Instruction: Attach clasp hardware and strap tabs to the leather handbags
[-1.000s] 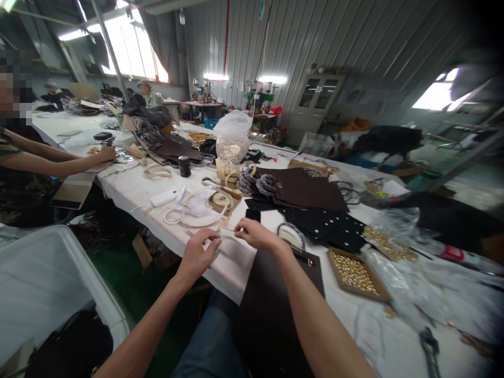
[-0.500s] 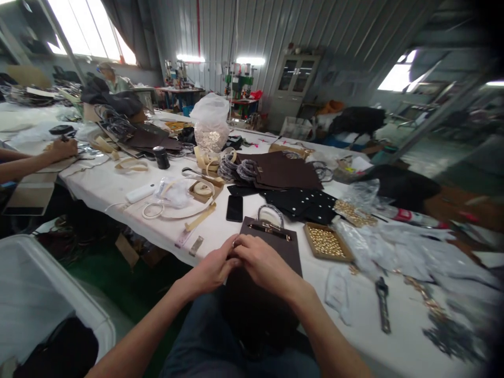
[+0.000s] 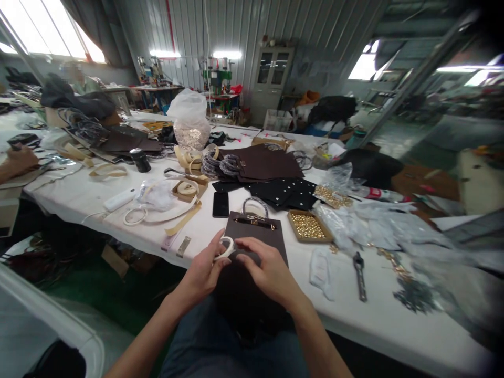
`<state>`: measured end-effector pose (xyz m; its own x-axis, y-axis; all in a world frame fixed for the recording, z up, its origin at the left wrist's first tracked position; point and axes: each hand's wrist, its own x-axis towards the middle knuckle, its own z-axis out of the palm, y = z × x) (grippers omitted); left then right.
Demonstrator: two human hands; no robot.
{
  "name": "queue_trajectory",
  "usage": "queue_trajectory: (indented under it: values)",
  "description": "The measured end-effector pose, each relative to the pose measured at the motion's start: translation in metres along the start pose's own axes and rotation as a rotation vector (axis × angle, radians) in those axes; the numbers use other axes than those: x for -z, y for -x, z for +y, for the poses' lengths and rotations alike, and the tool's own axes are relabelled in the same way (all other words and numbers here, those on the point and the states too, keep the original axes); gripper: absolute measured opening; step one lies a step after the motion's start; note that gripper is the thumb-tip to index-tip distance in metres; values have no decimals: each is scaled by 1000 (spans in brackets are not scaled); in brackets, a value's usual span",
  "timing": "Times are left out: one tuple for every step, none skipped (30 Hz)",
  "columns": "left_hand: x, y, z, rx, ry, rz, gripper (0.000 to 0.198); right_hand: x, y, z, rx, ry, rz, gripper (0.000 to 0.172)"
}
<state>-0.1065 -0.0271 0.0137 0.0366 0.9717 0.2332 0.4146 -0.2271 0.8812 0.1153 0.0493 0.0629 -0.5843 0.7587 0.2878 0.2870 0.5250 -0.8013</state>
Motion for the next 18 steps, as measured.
queue_trajectory:
  values:
    - [-1,1,0,-9,-6,-2,71,-2,0,-1,17,2,4,34]
    - [-2,1,0,-16,-10,-5,70,-4,0,-1,38,6,11,33]
    - [-2,2,0,-19,-12,-7,70,-7,-1,0,60,11,15,31]
    - [-3,2,0,-17,-13,-7,70,-9,-1,1,83,15,14,29]
    - [-3,3,1,-14,-12,-3,69,-12,-1,4,104,19,8,27]
    - [-4,3,1,-9,-14,3,69,-14,-2,6,123,24,-2,25]
    - [-4,4,1,-4,-18,12,68,-15,-2,9,135,28,-13,25]
    - [-5,4,1,2,-23,20,67,-17,-3,10,143,36,-22,25]
    - [-5,5,0,8,-29,27,66,-18,-4,11,146,47,-30,26]
    - [-6,5,0,13,-33,34,64,-19,-4,11,146,62,-39,26]
    - [-7,5,-1,19,-35,43,63,-21,-5,10,142,79,-47,26]
    - [-8,6,-1,25,-33,55,61,-22,-6,9,134,99,-53,25]
    - [-9,6,-1,33,-25,70,59,-25,-6,8,123,119,-55,25]
    - [-10,5,0,42,-14,87,56,-28,-7,6,111,139,-54,24]
    - [-10,5,0,52,-2,105,52,-31,-7,5,97,161,-52,23]
    - [-11,4,1,61,7,123,47,-34,-8,4,85,187,-50,22]
    - [-11,3,2,68,13,141,42,-37,-8,4,75,220,-52,20]
    - [-12,3,2,73,15,157,38,-40,-9,3,71,261,-56,18]
